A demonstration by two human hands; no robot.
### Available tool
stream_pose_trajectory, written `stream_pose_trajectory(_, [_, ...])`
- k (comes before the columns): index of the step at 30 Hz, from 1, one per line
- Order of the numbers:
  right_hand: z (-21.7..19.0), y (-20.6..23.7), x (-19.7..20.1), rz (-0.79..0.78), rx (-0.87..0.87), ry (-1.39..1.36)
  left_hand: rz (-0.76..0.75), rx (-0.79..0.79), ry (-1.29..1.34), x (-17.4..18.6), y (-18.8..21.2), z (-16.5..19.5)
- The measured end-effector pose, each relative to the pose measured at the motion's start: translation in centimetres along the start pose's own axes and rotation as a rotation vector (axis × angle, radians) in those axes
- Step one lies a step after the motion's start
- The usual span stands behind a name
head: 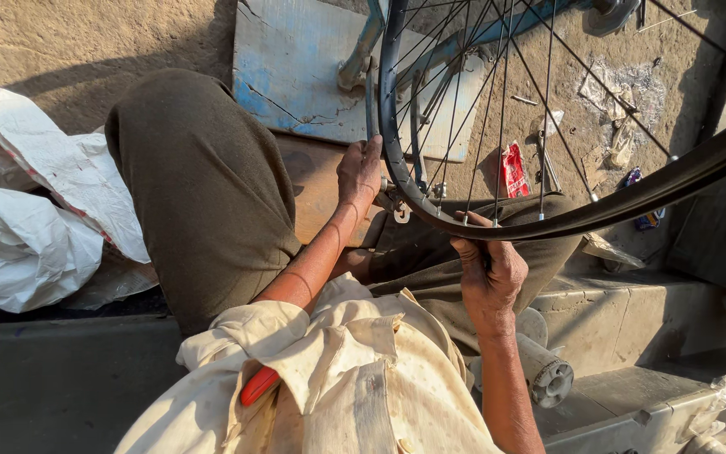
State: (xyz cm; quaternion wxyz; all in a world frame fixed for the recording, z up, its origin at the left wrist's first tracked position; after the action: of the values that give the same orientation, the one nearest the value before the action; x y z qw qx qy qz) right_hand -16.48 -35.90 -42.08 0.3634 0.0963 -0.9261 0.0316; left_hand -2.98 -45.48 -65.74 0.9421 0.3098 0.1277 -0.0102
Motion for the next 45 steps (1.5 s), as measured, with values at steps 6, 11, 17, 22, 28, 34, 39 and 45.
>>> stream_pose_trajectory(6, [0.2, 0.7, 0.9, 0.039, 0.016, 0.014, -0.044, 0.089, 0.104, -0.7, 1.1, 0.2])
stream_pose_trajectory(11, [0.6, 2.1, 1.7, 0.033, 0.046, -0.029, 0.035, 0.075, -0.138, -0.5, 4.1, 3.0])
stream_pose_trajectory(17, [1.9, 3.8, 3.4, 0.075, 0.059, -0.018, 0.163, -0.529, -0.739, -2.7, 12.3, 4.5])
stream_pose_trajectory(22, [2.4, 5.2, 4.9, 0.087, 0.139, -0.04, -0.005, -0.55, -0.846, -5.8, 15.0, 1.7])
stream_pose_trajectory(28, [1.9, 7.2, 6.9, 0.105, 0.153, -0.038, -0.106, -0.609, -1.025, -8.8, 17.8, -0.5])
stream_pose_trajectory(34, [1.1, 8.9, 10.7, 0.12, 0.284, -0.108, -0.183, -0.651, -0.745, -11.1, 22.1, 0.1])
stream_pose_trajectory(39, [2.5, 11.4, 15.5, 0.186, 0.169, -0.549, -0.317, -0.593, -0.535, -13.4, 28.1, 3.0])
stream_pose_trajectory(45, [7.2, 15.0, 17.2, 0.329, 0.093, -1.06, -0.421, -0.813, -0.544, -16.2, 33.4, 10.2])
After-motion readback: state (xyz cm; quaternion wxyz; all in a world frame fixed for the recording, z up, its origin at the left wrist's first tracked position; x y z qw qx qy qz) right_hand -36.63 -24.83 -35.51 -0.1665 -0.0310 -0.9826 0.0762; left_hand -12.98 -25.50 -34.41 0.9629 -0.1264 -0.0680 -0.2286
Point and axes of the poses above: each hand's wrist, its own y-axis away from the middle knuckle, its own x-axis out of the back of the hand, z = x × y, the point moved 3 cm from there along -y, towards the middle knuckle, and after that the axes turned 15 degrees about -z, right-handed, at the moved point
